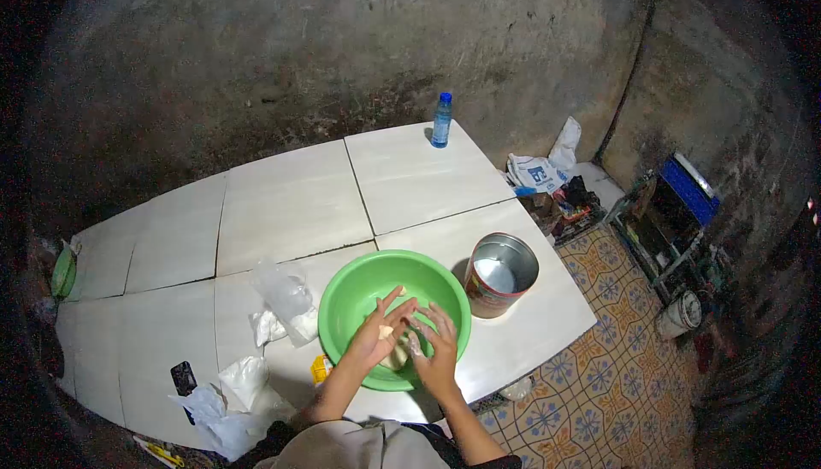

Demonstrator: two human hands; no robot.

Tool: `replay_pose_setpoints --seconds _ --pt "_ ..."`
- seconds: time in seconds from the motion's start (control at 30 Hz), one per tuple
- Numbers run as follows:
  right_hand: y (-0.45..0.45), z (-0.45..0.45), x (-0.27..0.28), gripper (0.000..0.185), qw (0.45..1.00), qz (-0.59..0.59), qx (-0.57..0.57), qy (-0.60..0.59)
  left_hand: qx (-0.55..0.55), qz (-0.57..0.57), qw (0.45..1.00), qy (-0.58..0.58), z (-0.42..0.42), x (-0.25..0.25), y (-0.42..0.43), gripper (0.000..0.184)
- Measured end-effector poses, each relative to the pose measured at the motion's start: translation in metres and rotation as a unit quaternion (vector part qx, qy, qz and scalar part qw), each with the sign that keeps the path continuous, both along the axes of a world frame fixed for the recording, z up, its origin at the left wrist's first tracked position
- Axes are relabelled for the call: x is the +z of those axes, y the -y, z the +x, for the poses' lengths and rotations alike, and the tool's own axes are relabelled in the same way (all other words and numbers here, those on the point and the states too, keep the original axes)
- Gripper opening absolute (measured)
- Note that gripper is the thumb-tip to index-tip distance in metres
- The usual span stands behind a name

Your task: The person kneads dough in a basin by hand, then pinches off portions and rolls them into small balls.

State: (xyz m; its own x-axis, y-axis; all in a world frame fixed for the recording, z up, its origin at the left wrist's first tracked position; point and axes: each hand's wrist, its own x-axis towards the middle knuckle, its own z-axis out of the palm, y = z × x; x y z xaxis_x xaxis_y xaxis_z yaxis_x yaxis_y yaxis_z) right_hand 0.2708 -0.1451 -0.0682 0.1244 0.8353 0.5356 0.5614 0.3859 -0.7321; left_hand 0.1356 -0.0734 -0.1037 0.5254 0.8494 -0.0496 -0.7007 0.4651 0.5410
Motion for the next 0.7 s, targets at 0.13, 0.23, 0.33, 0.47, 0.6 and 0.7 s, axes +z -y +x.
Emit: replay_pose_setpoints --seconds 0.13,0.23,0.33,0.47,0.6,0.7 --pt "-0.014 -0.014 -0.003 0.05 0.996 -0.016 -0.025 0.081 -0.09 0.085 0.992 -0.038 0.002 -0.006 0.007 0.065" --pt "-0.031 -0.033 -0.007 0.058 0.994 -0.025 -0.032 0.097 -0.083 0.047 0.994 -0.053 0.019 -0.02 0.019 0.072" --pt "-0.029 -0.054 -0.005 0.062 0.993 -0.036 0.053 0.103 -0.084 0.001 0.996 0.014 0.017 -0.029 0.005 0.077" --pt "-0.02 -0.06 -0.006 0.065 0.966 -0.068 0.099 0.23 -0.045 -0.011 0.995 0.085 -0.004 -0.007 -0.005 0.083" --pt "-0.039 -0.046 -0.001 0.065 0.966 -0.068 0.007 0.251 -0.071 -0.031 0.997 0.022 -0.008 0.005 0.005 0.09" --pt "-0.037 -0.049 0.006 0.067 0.967 -0.05 0.057 0.244 -0.086 -0.017 0.996 0.0 0.0 -0.008 0.005 0.09"
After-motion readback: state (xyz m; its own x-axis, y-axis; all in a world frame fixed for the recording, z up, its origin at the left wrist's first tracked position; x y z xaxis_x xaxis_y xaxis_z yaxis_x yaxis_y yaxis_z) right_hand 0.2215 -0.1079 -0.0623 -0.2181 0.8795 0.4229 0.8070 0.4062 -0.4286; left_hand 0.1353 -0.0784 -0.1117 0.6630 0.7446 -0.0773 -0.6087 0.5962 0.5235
